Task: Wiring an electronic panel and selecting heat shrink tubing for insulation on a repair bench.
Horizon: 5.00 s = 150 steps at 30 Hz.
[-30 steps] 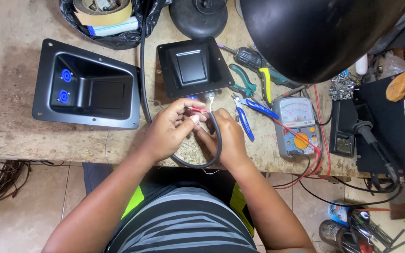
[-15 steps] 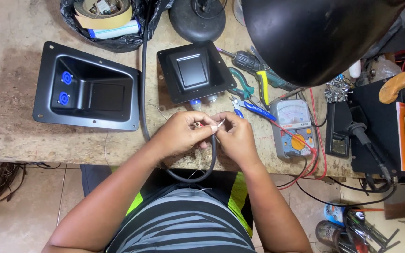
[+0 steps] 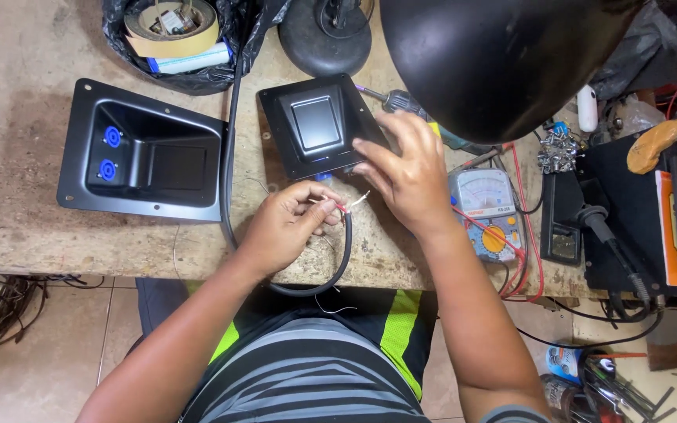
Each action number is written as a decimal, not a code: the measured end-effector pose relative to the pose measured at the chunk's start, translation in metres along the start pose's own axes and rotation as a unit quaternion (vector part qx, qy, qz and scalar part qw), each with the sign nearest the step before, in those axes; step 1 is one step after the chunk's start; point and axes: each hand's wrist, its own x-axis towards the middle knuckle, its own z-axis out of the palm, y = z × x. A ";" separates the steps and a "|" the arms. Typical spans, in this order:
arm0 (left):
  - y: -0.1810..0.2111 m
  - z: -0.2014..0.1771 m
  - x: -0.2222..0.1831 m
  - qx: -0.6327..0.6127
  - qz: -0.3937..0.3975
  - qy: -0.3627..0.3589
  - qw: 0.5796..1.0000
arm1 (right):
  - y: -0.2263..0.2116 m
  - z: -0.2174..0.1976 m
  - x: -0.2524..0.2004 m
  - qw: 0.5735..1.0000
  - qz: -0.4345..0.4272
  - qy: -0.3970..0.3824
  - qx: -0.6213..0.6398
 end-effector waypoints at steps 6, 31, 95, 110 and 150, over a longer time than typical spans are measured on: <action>-0.004 -0.007 0.006 -0.117 0.060 -0.023 0.991 | 0.005 0.013 0.023 0.996 -0.065 0.058 -0.008; 0.049 0.014 0.003 0.235 0.289 0.214 0.903 | -0.020 0.007 0.037 0.960 0.057 0.189 0.198; -0.018 0.021 0.000 -0.155 -0.148 0.211 0.954 | -0.018 0.009 -0.003 0.982 0.086 -0.008 0.168; -0.005 0.021 0.000 -0.187 -0.170 0.239 0.937 | 0.021 -0.049 -0.046 0.976 0.168 0.081 -0.111; 0.032 0.029 -0.001 -0.157 -0.245 0.222 0.931 | 0.138 -0.094 0.009 0.733 0.574 -0.349 -0.105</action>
